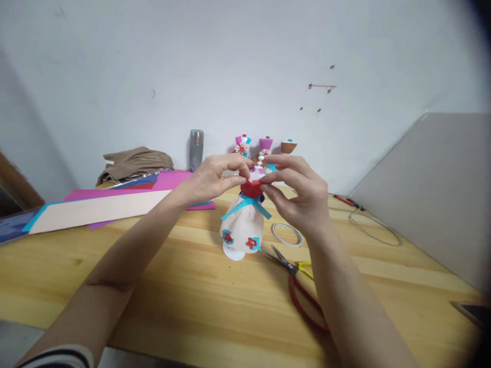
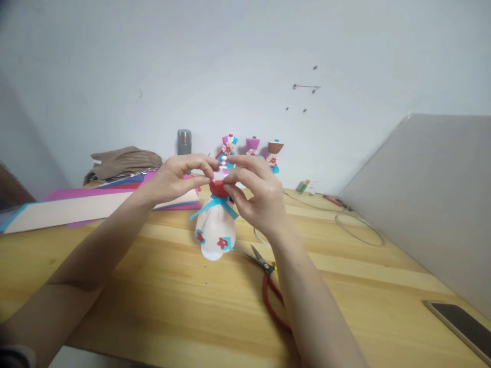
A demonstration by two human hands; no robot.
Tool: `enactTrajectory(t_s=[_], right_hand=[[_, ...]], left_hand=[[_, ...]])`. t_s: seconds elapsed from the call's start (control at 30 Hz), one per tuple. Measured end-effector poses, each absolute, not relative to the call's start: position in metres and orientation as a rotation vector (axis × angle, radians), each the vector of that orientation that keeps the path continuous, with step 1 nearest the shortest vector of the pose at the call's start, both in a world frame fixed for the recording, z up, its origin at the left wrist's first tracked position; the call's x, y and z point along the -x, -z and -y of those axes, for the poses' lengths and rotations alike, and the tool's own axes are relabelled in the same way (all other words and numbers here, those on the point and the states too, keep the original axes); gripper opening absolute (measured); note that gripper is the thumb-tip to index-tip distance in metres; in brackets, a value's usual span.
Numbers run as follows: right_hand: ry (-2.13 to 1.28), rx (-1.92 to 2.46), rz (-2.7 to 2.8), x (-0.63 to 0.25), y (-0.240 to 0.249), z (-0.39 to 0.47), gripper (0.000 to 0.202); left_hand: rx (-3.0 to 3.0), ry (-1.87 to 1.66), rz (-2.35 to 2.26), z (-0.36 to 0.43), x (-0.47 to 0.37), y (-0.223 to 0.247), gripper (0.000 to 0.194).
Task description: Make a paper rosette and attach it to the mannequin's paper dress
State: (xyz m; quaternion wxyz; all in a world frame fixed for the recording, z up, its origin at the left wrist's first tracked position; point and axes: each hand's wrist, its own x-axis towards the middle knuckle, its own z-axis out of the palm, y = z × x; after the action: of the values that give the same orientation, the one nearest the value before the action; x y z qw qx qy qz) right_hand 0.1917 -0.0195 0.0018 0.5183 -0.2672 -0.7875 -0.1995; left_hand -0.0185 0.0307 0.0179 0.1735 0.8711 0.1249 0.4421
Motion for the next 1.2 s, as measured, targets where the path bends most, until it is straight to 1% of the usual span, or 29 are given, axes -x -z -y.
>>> enactTrajectory(t_s=[0.2, 0.33, 0.37, 0.5, 0.57, 0.73, 0.97, 1.2], right_hand=[[0.483, 0.634, 1.916, -0.192, -0.002, 0.020, 0.014], [0.476, 0.628, 1.925, -0.193, -0.002, 0.019, 0.014], [0.472, 0.625, 1.927, -0.193, -0.002, 0.019, 0.014], [0.447, 0.655, 1.945, -0.194, -0.002, 0.019, 0.013], [0.440, 0.668, 1.948, -0.194, -0.002, 0.020, 0.012], [0.465, 0.655, 1.940, -0.193, -0.001, 0.019, 0.011], [0.472, 0.632, 1.954, -0.192, 0.000, 0.018, 0.012], [0.484, 0.642, 1.950, -0.191, -0.001, 0.018, 0.011]], left_hand=[[-2.494, -1.212, -0.303, -0.031, 0.020, -0.018, 0.011], [-2.436, -1.120, -0.172, -0.043, 0.022, -0.012, 0.021], [-2.424, -1.124, -0.161, -0.045, 0.022, -0.011, 0.021], [-2.493, -1.236, -0.145, -0.049, 0.021, -0.010, 0.006], [-2.522, -1.325, -0.116, -0.048, 0.020, -0.011, 0.003], [-2.559, -1.446, -0.090, -0.046, 0.020, -0.011, 0.007], [-2.614, -1.456, -0.048, -0.045, 0.018, -0.010, 0.006], [-2.679, -1.376, -0.116, -0.043, 0.017, -0.011, 0.012]])
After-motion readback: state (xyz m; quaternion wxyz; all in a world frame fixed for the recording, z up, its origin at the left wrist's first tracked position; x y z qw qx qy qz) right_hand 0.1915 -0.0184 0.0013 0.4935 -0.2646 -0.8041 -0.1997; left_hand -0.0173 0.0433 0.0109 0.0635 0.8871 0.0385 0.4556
